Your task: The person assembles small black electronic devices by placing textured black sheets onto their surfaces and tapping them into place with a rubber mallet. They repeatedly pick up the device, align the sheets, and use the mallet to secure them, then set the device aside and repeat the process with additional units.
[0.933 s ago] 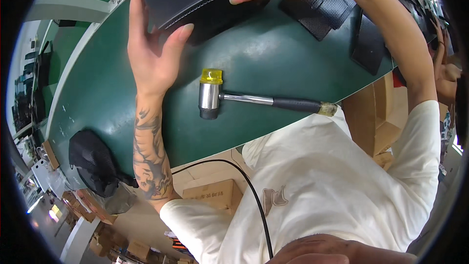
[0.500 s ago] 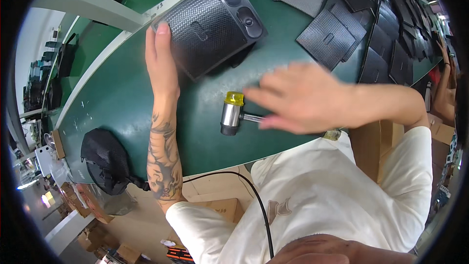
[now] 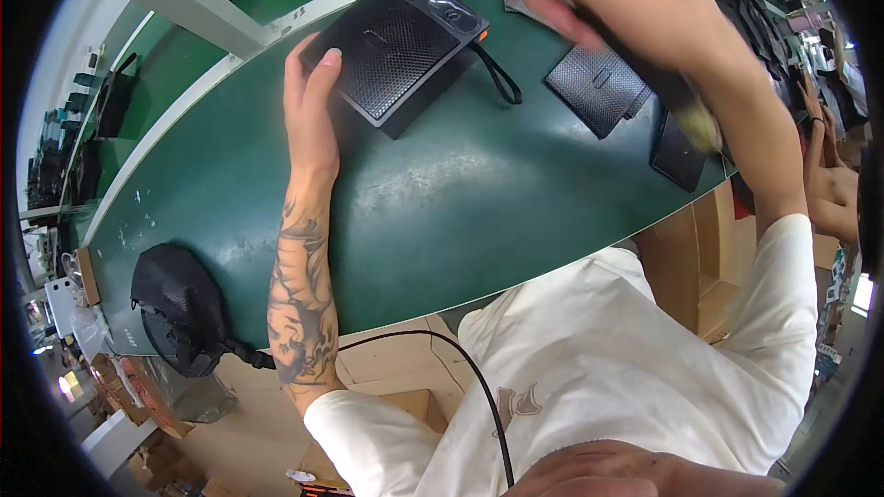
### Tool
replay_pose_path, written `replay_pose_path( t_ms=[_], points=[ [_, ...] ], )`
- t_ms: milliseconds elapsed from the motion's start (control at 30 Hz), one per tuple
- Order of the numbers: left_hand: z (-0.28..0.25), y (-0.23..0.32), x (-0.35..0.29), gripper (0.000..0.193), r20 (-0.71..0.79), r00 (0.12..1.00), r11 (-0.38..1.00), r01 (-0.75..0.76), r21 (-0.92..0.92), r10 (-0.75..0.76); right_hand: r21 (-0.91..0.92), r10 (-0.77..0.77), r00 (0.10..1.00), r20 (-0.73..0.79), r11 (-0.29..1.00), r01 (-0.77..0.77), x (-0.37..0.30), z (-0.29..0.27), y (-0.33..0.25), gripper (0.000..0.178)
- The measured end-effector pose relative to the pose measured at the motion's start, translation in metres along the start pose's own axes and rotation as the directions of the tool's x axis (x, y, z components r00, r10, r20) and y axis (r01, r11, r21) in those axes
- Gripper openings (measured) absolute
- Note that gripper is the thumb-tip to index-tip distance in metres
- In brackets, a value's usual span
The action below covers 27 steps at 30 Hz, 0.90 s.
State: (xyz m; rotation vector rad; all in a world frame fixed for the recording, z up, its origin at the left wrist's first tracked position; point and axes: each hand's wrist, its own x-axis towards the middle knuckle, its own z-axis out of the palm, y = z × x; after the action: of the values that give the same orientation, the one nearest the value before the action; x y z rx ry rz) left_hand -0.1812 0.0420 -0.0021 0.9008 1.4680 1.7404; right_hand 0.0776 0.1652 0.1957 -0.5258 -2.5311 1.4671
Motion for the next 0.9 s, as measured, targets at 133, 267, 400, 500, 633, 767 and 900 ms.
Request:
replay_pose_path(
  t_ms=[133,267,400,500,633,767,900],
  points=[
    [0.002,0.0,0.001,0.042,0.003,1.0,1.0,0.02,-0.013,-0.02,0.073,0.092,0.967,-0.238,0.994,-0.077,0.076,0.002,0.032,0.026],
    [-0.003,0.001,-0.001,0.044,-0.008,1.0,1.0,0.004,0.005,-0.003,-0.059,0.16,0.986,-0.041,0.985,-0.163,0.098,0.005,0.051,0.027],
    [0.007,-0.007,0.01,0.044,0.037,0.999,1.0,0.01,-0.019,-0.009,-0.064,0.081,0.988,-0.128,0.994,-0.09,0.076,-0.005,0.023,0.028],
    [-0.009,0.0,-0.005,0.044,-0.03,0.999,0.999,0.024,0.041,-0.022,-0.052,0.0,0.999,-0.052,0.999,-0.002,0.082,0.01,0.027,0.027],
    [-0.005,-0.004,-0.001,0.045,-0.018,1.0,0.999,0.014,0.044,-0.013,-0.072,0.142,0.989,-0.045,0.987,-0.145,0.087,0.016,0.04,0.027],
    [-0.002,0.0,-0.001,0.044,-0.022,1.0,1.0,0.009,0.016,-0.008,0.041,0.033,0.989,-0.146,0.999,-0.028,0.08,0.013,0.032,0.028],
    [-0.004,-0.001,-0.002,0.043,-0.016,1.0,1.0,0.011,0.017,-0.011,0.048,0.101,0.994,-0.04,0.994,-0.099,0.078,0.02,0.034,0.03]
  ],
)
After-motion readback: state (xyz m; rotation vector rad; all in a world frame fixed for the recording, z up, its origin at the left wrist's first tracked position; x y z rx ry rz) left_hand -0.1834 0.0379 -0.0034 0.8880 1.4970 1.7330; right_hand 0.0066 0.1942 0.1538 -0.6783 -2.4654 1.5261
